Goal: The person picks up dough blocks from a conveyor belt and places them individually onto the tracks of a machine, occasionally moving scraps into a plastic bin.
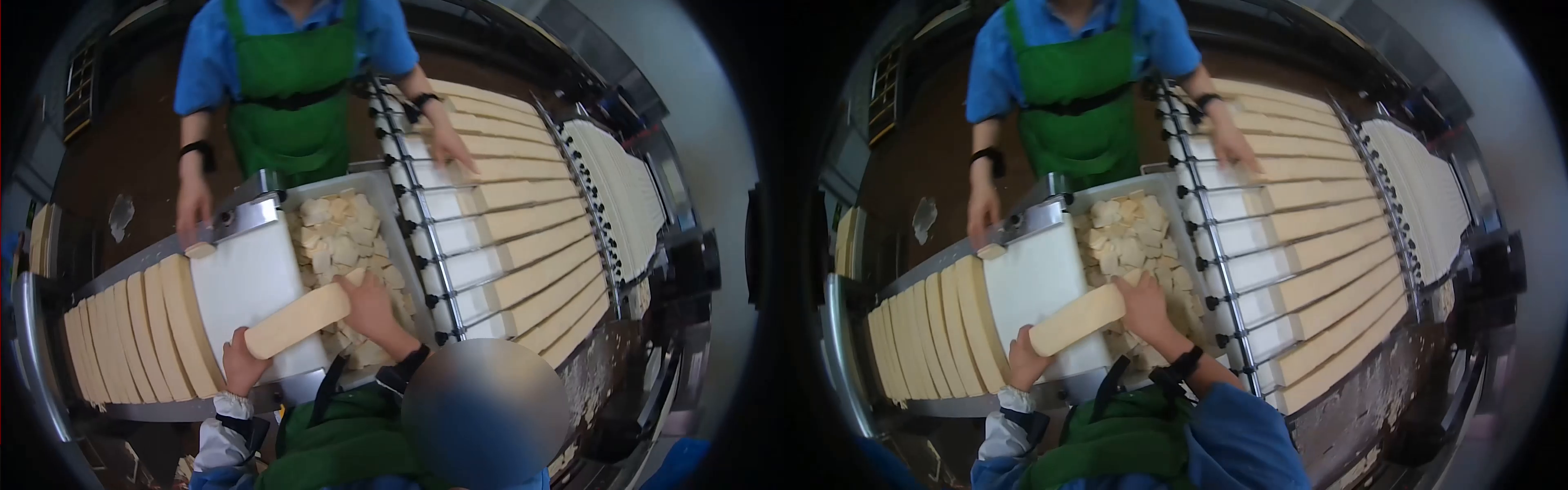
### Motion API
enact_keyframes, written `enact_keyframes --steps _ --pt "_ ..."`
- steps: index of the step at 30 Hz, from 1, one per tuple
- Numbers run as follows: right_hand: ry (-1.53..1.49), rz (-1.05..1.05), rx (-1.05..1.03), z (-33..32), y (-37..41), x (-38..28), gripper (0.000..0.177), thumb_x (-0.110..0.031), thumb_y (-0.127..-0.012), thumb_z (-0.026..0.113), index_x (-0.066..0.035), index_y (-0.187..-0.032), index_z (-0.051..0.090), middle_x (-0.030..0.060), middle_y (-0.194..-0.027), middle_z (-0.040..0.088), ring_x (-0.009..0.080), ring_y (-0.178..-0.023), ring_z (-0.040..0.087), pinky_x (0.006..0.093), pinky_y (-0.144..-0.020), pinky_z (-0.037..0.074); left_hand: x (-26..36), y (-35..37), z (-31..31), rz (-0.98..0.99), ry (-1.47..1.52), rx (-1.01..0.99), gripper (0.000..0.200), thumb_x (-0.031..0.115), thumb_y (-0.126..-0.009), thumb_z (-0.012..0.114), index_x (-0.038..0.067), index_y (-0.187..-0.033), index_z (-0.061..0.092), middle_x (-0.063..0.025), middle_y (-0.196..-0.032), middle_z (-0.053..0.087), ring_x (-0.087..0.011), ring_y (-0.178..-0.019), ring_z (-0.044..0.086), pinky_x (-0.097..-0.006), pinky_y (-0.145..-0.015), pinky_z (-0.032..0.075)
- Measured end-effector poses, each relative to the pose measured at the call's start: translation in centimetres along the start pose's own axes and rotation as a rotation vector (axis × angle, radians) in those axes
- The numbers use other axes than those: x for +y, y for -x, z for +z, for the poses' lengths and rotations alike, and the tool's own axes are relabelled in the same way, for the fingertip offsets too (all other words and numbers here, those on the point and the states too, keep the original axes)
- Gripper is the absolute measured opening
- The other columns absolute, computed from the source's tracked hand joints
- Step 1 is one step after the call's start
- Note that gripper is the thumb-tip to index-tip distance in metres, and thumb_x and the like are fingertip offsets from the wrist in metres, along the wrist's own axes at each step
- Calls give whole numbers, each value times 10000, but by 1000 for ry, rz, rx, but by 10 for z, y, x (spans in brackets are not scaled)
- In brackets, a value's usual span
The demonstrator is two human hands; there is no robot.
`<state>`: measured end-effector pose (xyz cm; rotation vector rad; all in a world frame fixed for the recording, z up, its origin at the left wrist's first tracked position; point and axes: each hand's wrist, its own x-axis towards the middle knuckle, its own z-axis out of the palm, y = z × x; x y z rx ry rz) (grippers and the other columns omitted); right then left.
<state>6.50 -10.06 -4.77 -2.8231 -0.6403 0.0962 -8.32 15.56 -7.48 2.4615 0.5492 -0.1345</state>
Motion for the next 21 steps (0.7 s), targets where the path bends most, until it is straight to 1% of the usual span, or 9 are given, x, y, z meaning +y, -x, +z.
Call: enact_keyframes --steps 5,6,7,10,13,16,17,19,21 --pt "-99 172 154 -96 26 116 668 -151 -603 792 -219 -1229 571 232 -1066 517 428 -1000 535 482 -839 480 136 -23 9 278 172 2 658 183 -597 783 95 -1194 520 -138 -998 621 -396 -919 557 -461 -814 487" --pt "-141 204 140 -115 31 138 662 -162 -595 806 -220 -1212 575 239 -1109 526 441 -1024 531 487 -872 478 159 -25 16 321 204 -14 671 184 -600 782 99 -1210 517 -145 -994 620 -398 -925 556 -460 -814 488" --pt "-176 147 89 -123 34 173 740 -162 -605 800 -197 -1289 519 269 -1088 555 434 -1032 549 455 -874 485 181 -26 21 363 234 -28 684 185 -603 782 104 -1226 513 -153 -990 619 -400 -931 555 -459 -815 488" --pt "-604 164 -59 -134 40 258 841 -214 -636 803 -177 -1386 426 312 -1167 547 440 -1129 531 425 -942 469 232 -22 35 379 238 -46 704 198 -610 780 121 -1255 508 -189 -993 608 -404 -947 553 -453 -810 497" --pt "-886 499 -110 -105 38 305 918 -278 -674 794 -66 -1438 332 338 -1214 526 433 -1192 503 388 -997 436 262 -20 41 413 192 -76 752 209 -613 776 127 -1304 490 -226 -1003 587 -394 -933 563 -445 -816 499" --pt "-691 494 114 -71 34 306 920 -323 -739 769 42 -1434 288 354 -1224 513 446 -1160 512 424 -998 421 288 -15 34 453 139 -48 796 229 -631 790 102 -1344 461 -208 -996 597 -357 -902 592 -426 -783 511" --pt "-468 452 239 -66 36 299 857 -327 -755 758 59 -1393 334 343 -1204 524 447 -1135 518 437 -981 423 294 -13 33 465 116 -34 812 239 -641 797 90 -1359 448 -199 -991 603 -338 -887 606 -416 -766 517" --pt "-15 358 480 -74 42 271 743 -335 -789 736 93 -1311 426 322 -1163 546 449 -1084 530 463 -945 427 300 -19 51 435 384 -151 814 257 -687 797 57 -1379 418 -168 -968 611 -275 -829 628 -369 -704 522" --pt "-169 280 483 -79 52 246 604 -343 -807 719 69 -1199 516 286 -1101 563 438 -1034 531 482 -896 428 301 -28 77 367 576 -222 805 268 -732 791 30 -1391 396 -142 -947 615 -215 -772 639 -323 -650 519"
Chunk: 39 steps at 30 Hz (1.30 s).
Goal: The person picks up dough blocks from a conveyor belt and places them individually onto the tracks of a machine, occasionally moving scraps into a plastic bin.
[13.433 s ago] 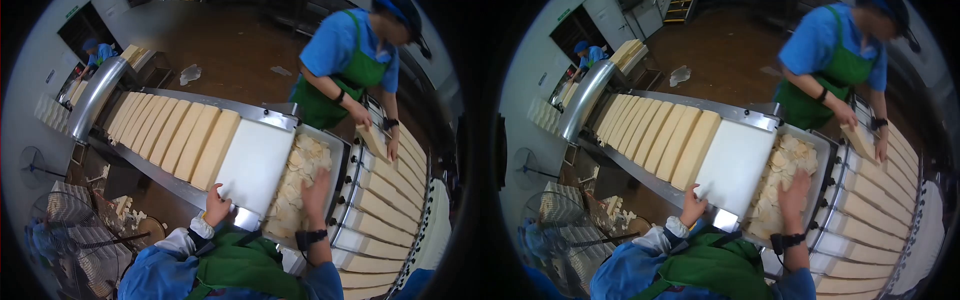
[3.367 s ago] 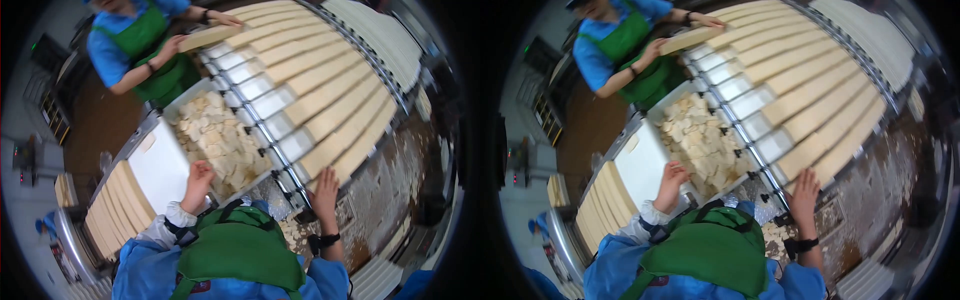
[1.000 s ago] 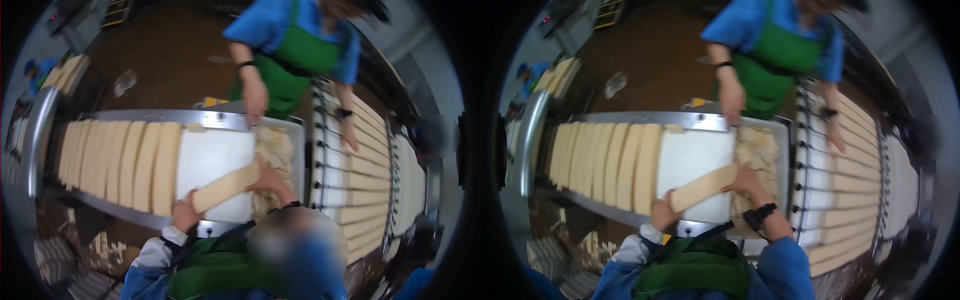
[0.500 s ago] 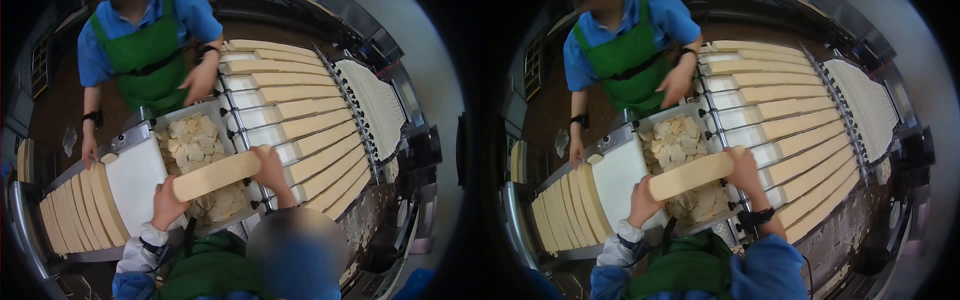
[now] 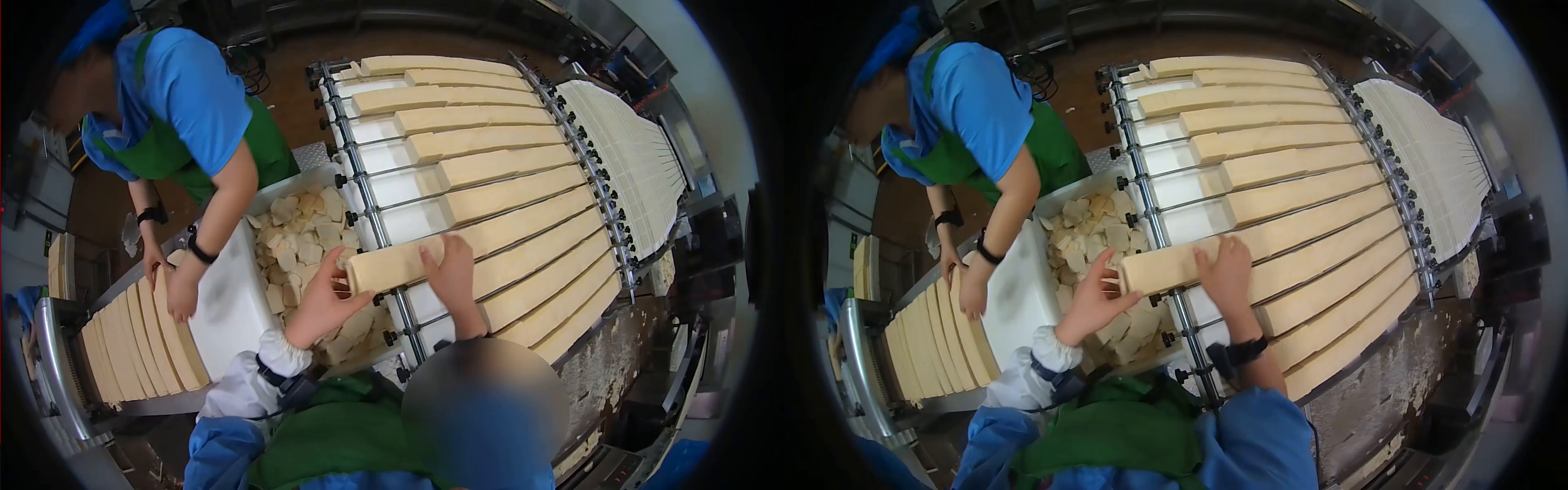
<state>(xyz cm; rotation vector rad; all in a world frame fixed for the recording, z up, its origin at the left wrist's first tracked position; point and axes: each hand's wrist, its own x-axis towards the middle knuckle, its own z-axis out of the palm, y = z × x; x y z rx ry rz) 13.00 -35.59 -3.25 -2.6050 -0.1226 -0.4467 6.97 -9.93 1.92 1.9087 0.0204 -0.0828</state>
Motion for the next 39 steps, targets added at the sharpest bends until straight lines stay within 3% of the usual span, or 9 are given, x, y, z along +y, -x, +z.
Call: enact_keyframes --steps 2,8,12,20,24,28,31,36,39 --pt "-117 2 56 -5 17 -30 417 -336 -802 718 25 -984 614 217 -975 566 393 -948 523 474 -831 426 -18 -9 15 -86 126 22 782 270 -774 777 9 -1396 380 -119 -928 613 -159 -714 637 -278 -606 507" --pt "-11 63 -12 -3 34 -62 395 -316 -762 753 25 -908 618 185 -920 550 365 -909 506 449 -809 423 -32 -11 19 -170 93 77 723 228 -805 761 19 -1389 388 -107 -944 620 -122 -695 623 -250 -573 489" --pt "-59 85 -49 1 35 -69 408 -317 -748 762 25 -896 598 196 -945 556 370 -936 509 459 -817 424 -54 -7 15 -221 328 77 592 134 -861 702 40 -1369 413 -77 -962 623 -91 -748 597 -246 -611 481" --pt "-248 59 -83 22 29 -82 966 -409 -662 829 78 -1348 354 290 -1138 517 440 -1095 481 483 -945 406 -88 -4 24 -64 481 59 498 31 -890 608 60 -1353 429 -52 -1023 600 -75 -760 541 -244 -641 461" --pt "-235 118 -240 7 15 -94 1140 -446 -570 881 42 -1414 289 307 -1202 484 454 -1141 465 502 -969 395 -27 8 17 85 67 148 500 21 -886 563 79 -1362 423 -111 -1038 617 -123 -699 557 -259 -633 471" --pt "-491 91 -230 0 -20 -66 1170 -386 -559 880 -47 -1463 218 304 -1204 472 452 -1139 462 500 -977 398 16 -5 18 134 126 121 484 16 -889 530 83 -1356 423 -167 -1065 622 -169 -660 580 -269 -620 474" --pt "-394 146 -106 -1 -56 -49 1122 -328 -546 877 0 -1439 282 301 -1231 485 442 -1156 476 471 -999 405 29 -20 16 87 148 141 468 12 -889 519 74 -1343 424 -195 -1059 620 -212 -702 618 -294 -637 489" --pt "-53 263 -147 46 -80 -5 1149 -466 -538 822 -48 -1453 266 298 -1215 465 455 -1141 445 543 -1003 355 5 0 6 -91 26 270 494 2 -858 554 59 -1332 425 -201 -1105 587 -240 -854 618 -307 -748 505" --pt "149 290 -215 50 -71 -12 1126 -482 -578 789 -12 -1456 264 331 -1300 403 478 -1229 370 574 -1056 278 -42 17 -1 -25 170 298 558 -3 -819 608 66 -1340 419 -122 -1144 550 -171 -957 565 -281 -779 490"
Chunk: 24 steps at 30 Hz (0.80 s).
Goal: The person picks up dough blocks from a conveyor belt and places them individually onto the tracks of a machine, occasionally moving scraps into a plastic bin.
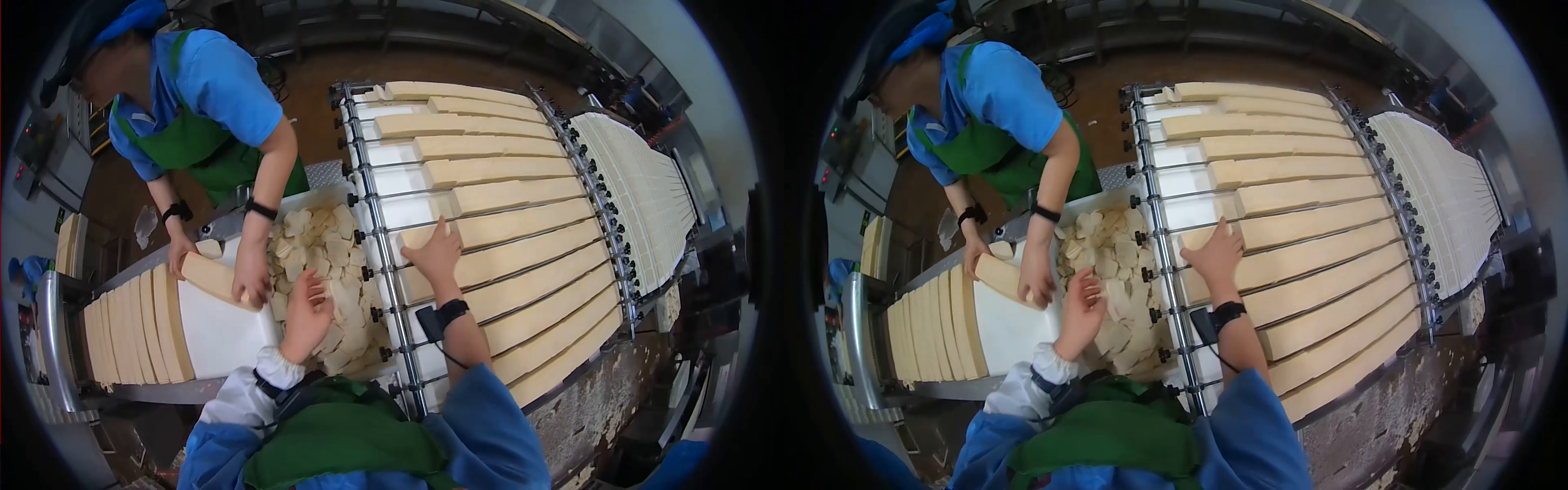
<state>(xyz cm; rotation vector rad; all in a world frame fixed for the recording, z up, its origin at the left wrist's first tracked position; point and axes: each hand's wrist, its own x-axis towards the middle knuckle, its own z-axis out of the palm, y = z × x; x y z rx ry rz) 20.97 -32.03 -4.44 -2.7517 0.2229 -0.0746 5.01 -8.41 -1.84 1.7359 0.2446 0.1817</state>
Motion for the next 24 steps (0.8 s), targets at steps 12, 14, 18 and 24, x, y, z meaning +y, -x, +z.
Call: enact_keyframes --steps 12,14,18,24 --pt "284 214 16 11 -11 -9 1072 -448 -695 689 67 -1484 177 299 -1533 189 465 -1433 124 616 -1135 81 6 49 -62 8 -228 120 567 12 -753 686 41 -1282 483 -146 -1177 534 -251 -1060 566 -339 -817 526" --pt "406 194 65 20 -12 -6 1075 -480 -691 693 58 -1480 200 265 -1540 205 440 -1438 139 639 -1121 112 -13 59 -80 -1 -201 160 561 17 -754 689 39 -1278 489 -149 -1170 533 -255 -1058 567 -338 -817 528" --pt "423 -6 145 11 28 -69 1061 -486 -706 759 28 -1471 234 233 -1526 249 410 -1428 186 642 -1096 189 -60 92 -131 -61 -262 311 562 69 -746 704 45 -1268 498 -145 -1113 546 -250 -984 571 -359 -782 532" --pt "43 -647 -31 92 110 -161 857 -234 -748 710 42 -1444 293 274 -1482 310 434 -1390 259 551 -1137 200 -114 154 -212 -391 -87 585 641 67 -704 703 67 -1297 458 -110 -956 554 -202 -843 578 -329 -725 517"
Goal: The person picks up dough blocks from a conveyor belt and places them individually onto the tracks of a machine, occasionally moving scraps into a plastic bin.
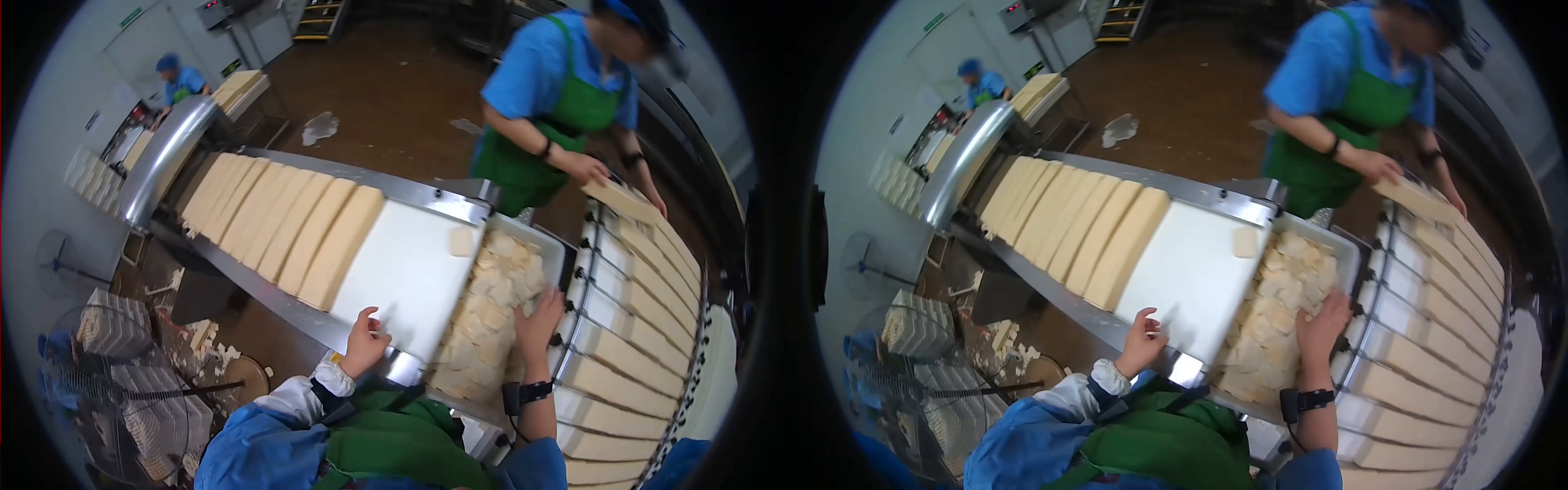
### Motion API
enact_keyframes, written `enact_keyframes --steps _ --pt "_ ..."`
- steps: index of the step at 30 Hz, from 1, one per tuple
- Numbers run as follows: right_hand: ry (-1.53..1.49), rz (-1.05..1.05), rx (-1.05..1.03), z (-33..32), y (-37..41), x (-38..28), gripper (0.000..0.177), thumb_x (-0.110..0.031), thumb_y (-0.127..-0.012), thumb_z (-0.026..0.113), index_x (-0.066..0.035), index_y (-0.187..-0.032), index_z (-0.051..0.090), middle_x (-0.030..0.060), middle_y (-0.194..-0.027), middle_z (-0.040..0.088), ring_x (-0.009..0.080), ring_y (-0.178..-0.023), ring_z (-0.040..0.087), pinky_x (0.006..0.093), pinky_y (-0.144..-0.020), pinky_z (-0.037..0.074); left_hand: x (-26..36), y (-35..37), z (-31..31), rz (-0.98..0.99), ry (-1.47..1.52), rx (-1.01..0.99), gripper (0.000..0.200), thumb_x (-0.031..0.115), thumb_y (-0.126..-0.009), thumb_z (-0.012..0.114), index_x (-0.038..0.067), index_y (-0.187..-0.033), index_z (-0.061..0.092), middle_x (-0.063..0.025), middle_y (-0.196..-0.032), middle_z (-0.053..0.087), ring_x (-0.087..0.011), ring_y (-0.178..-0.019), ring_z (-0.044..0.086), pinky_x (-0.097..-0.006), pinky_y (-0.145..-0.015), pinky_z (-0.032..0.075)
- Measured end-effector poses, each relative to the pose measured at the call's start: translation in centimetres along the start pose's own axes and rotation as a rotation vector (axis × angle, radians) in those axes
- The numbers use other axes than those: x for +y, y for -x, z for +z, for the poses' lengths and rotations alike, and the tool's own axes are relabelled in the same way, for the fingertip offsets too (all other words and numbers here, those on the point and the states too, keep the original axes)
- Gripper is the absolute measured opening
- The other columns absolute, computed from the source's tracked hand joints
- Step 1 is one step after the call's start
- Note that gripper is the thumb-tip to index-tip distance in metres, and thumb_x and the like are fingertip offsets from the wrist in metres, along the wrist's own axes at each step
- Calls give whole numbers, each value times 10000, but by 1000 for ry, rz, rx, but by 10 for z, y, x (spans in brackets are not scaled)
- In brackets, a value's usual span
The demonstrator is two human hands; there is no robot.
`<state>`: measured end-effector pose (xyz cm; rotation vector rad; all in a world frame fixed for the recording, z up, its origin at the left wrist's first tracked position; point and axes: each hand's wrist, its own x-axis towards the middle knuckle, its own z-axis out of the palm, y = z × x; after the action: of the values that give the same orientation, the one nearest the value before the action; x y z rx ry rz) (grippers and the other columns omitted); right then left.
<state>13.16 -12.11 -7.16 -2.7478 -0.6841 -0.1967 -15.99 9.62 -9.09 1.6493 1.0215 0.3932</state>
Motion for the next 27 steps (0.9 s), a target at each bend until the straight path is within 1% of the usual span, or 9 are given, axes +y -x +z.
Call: enact_keyframes --steps 2,3,8,14,18,20,22,26,27 --pt "-477 -148 -137 29 -1 -53 726 -147 -761 685 34 -1394 381 280 -1418 398 423 -1336 360 476 -1129 270 -19 -5 -26 -66 26 79 640 65 -702 696 71 -1296 461 -95 -903 540 -191 -775 565 -327 -692 510" --pt "-541 -200 -176 41 -2 -84 677 -127 -763 678 30 -1367 415 272 -1392 429 416 -1311 395 458 -1116 299 -37 -10 -37 -84 92 148 662 66 -683 690 71 -1303 459 -69 -809 514 -178 -690 532 -327 -628 481" --pt "-644 -420 -258 108 -28 -225 530 -84 -801 628 28 -1302 494 242 -1362 475 403 -1281 436 432 -1097 348 -58 -32 -105 -183 -84 181 779 74 -644 689 69 -1371 408 -63 -724 516 -186 -657 519 -335 -577 443" --pt "-348 -577 -261 171 -79 -346 628 -179 -862 607 40 -1403 376 222 -1469 368 364 -1393 304 473 -1152 245 -89 -63 -142 -223 48 -76 931 157 -668 764 110 -1476 303 -79 -780 571 -192 -689 567 -322 -635 494" --pt "-177 -522 -322 193 -96 -380 650 -252 -894 573 45 -1426 345 188 -1521 302 335 -1433 233 485 -1172 178 -73 -79 -163 -271 82 -334 957 196 -750 747 160 -1531 194 -100 -799 640 -200 -730 628 -320 -696 521" --pt "-100 -469 -355 196 -89 -384 651 -275 -905 558 48 -1427 343 176 -1532 288 327 -1440 220 489 -1178 155 -69 -86 -167 -291 50 -402 944 151 -806 719 185 -1546 135 -69 -780 641 -147 -690 602 -291 -640 501" --pt "-102 -459 -265 195 -86 -385 607 -300 -879 564 48 -1356 424 178 -1440 392 319 -1371 311 500 -1157 167 -47 -91 -177 -364 -1 -470 931 173 -817 714 184 -1546 135 -67 -756 639 -151 -669 599 -289 -636 499" --pt "-27 -413 -165 185 -102 -402 496 -296 -785 623 33 -1150 554 172 -1172 545 313 -1152 466 508 -1037 295 -60 -98 -170 -498 414 -562 967 165 -811 710 165 -1550 85 -46 -728 586 -133 -615 557 -271 -548 486" --pt "1 -392 -158 183 -107 -405 466 -294 -757 639 24 -1092 577 165 -1097 569 309 -1089 493 504 -999 325 -52 -101 -173 -551 410 -580 987 173 -809 716 179 -1550 65 -65 -799 592 -132 -637 565 -267 -539 488"
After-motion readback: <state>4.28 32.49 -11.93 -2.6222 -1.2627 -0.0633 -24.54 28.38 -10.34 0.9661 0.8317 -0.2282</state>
